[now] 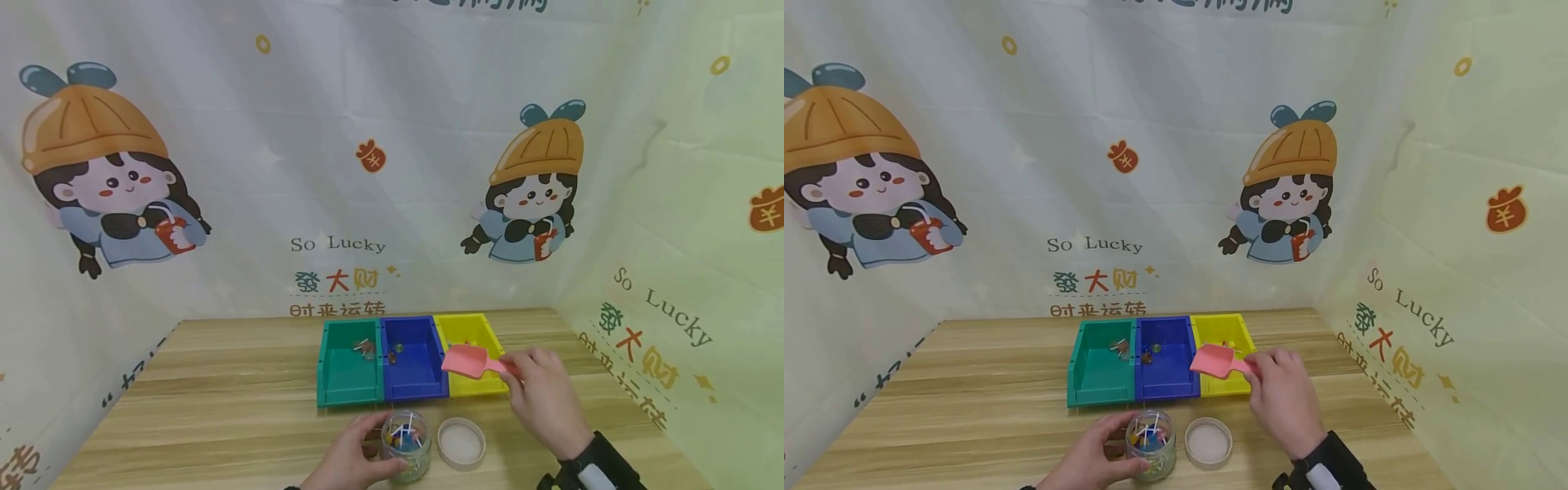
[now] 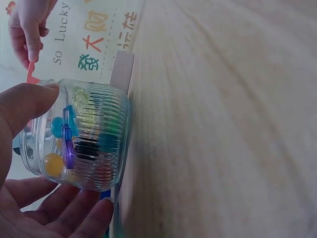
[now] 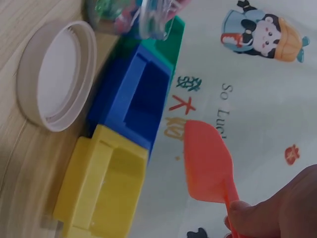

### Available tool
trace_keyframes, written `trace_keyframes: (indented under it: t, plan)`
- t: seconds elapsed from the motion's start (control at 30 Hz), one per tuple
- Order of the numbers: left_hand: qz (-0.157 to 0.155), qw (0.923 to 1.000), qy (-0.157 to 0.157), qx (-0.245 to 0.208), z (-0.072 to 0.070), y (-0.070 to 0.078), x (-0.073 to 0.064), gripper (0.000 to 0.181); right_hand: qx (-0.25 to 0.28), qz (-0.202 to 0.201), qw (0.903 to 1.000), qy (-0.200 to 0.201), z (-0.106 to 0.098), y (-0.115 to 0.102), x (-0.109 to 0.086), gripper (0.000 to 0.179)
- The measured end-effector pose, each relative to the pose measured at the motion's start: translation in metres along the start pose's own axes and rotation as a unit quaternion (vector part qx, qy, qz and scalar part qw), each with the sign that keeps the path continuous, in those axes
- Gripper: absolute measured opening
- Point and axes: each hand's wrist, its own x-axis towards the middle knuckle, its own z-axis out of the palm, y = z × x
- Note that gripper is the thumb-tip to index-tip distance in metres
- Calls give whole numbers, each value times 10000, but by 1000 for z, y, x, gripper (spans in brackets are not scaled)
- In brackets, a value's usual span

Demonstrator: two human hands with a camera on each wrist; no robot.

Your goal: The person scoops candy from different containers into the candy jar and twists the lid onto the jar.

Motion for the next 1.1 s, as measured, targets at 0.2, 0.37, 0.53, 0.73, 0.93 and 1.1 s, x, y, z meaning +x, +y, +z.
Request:
trace_keyframes:
  t: [0.2, 0.37, 0.53, 0.73, 0.93, 1.1]
  plan:
    - [181, 9998, 4, 46, 0, -3, -1, 80, 129, 481, 9987, -116, 13, 16, 2, 20]
    - [126, 9999, 11, 79, 0, -3, 0, 81, 173, 1090, 9925, -535, 24, 26, 5, 26]
    - [187, 9997, -8, 149, 0, -2, 0, 82, 212, 1479, 9855, -802, 37, 36, 7, 27]
    - [92, 9999, -18, 113, 0, -3, 1, 83, 253, 1421, 9867, -742, 54, 45, 6, 25]
    - [42, 9999, -7, 93, 0, -4, 2, 84, 346, 1399, 9870, -716, 65, 48, 4, 24]
    - [28, 10000, -31, 76, 0, -4, 2, 83, 438, 1490, 9849, -769, 70, 48, 3, 26]
